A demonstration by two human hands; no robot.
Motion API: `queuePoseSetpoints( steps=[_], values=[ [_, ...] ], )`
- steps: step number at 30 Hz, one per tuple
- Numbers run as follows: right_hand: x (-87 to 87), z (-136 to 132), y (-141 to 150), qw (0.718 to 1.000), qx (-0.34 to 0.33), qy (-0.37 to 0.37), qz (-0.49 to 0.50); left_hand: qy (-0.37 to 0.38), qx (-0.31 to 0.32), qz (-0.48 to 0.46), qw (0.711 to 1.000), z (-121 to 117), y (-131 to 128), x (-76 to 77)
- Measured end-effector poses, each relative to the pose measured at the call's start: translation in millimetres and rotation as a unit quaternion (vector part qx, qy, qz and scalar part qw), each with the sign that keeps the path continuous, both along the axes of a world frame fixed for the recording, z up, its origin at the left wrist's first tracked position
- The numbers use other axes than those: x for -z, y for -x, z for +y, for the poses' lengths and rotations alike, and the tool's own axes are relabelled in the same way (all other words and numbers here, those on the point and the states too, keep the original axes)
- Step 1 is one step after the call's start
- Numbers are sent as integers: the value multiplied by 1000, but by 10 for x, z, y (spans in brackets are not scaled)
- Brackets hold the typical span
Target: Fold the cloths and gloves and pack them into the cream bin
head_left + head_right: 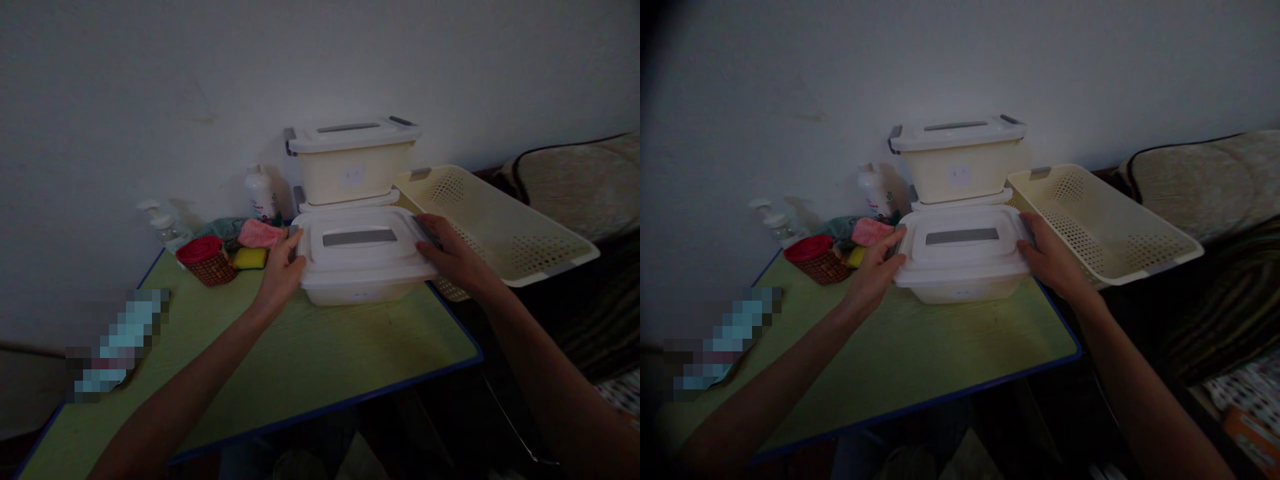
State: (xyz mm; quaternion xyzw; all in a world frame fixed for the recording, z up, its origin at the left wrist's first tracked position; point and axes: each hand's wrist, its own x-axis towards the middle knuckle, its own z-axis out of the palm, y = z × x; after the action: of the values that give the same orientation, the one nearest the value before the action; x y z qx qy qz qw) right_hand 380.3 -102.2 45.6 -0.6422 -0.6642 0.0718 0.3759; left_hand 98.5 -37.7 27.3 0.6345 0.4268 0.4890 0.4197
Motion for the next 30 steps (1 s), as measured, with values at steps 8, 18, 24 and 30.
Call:
queuePoseSetpoints(
  steps=[8, 18, 24, 30],
  values=[
    [-41, -9, 49, 999, -23, 25, 27, 3, -3, 5, 1000, -5, -14, 40],
    [-31, -51, -28, 999, -21, 15, -34, -62, 55, 130, 988, 85, 160, 63],
    [-258, 73, -60, 984, -108, 92, -106, -163, 130, 263, 942, 222, 119, -223],
    [-222, 305, 34, 970, -143, 80, -178, -195, 164, 298, 920, 366, -99, -214]
  ],
)
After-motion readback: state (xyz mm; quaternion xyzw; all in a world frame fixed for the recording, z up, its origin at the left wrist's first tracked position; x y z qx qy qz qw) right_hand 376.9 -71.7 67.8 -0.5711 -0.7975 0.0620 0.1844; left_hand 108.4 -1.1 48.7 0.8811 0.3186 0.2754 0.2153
